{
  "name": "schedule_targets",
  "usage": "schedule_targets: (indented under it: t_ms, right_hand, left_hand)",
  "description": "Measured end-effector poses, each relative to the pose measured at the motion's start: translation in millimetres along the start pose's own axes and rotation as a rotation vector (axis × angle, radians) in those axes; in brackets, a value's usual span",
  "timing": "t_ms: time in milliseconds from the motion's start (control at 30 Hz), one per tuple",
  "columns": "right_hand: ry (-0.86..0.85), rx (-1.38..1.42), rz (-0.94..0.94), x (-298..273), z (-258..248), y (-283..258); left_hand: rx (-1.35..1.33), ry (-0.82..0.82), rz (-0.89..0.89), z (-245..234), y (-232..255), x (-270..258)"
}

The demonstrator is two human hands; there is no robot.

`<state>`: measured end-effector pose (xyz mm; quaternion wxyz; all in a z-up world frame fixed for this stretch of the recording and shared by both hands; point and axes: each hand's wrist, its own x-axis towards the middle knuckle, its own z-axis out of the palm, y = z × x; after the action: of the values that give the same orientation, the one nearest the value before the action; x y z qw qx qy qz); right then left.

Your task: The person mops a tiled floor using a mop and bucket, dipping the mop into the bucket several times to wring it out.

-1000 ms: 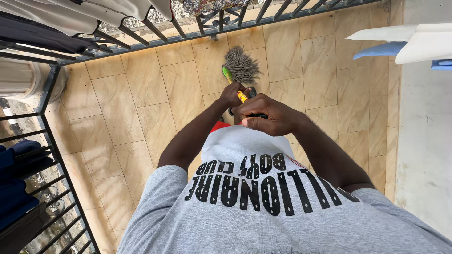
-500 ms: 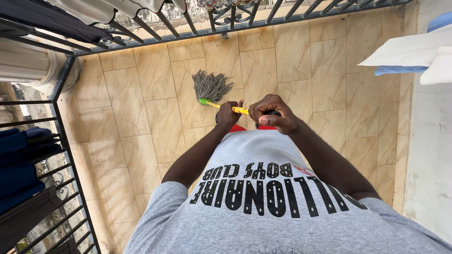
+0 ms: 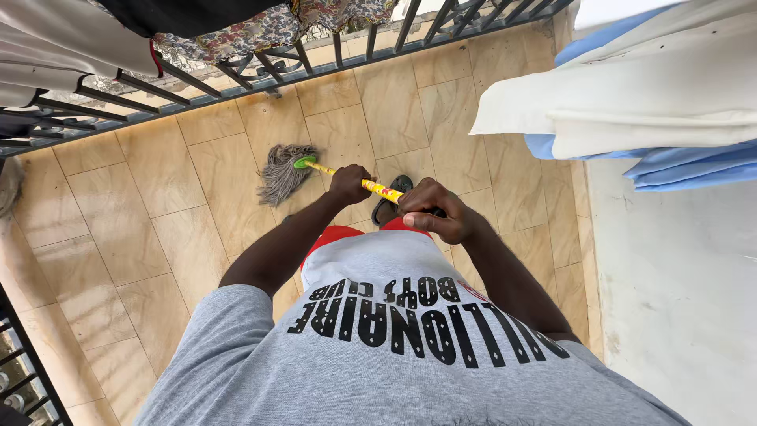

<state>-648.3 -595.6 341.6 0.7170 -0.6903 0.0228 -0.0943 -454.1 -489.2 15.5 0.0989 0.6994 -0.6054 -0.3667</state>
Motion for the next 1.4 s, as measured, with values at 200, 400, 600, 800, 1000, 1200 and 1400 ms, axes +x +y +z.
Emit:
schedule_targets:
  t_ms: [200, 400, 600, 800, 1000, 1200, 1400]
  right_hand:
    - [-0.102, -0.201, -0.027, -45, -77, -11]
    - [0.028, -0.415, 0.076, -82, -99, 11]
    - [0.368, -0.501, 0.161, -102, -97, 11]
    - [0.440, -0.422, 0.029, -101, -77, -14]
    - [0.402, -0.383, -0.125, -104, -33, -19]
    - [0.160, -0.175, -0.201, -118, 43, -13]
    - [-0.035, -0.062, -0.103, -134, 118, -10]
  left_hand:
    - [-0.055, 0.345, 0.111, 27, 71, 129]
    - [-0.277, 0.295, 0.253, 62, 129, 243]
    - [-0.483, 0.106, 0.513, 93, 178, 271]
    - [-0.383, 0.022, 0.284, 95, 190, 211]
    - [-0.339, 0.119, 0.285, 77, 160, 110]
    - [-0.253, 0.270, -0.002, 104, 114, -6]
    - [-0.208, 0.686, -0.062, 159, 72, -123]
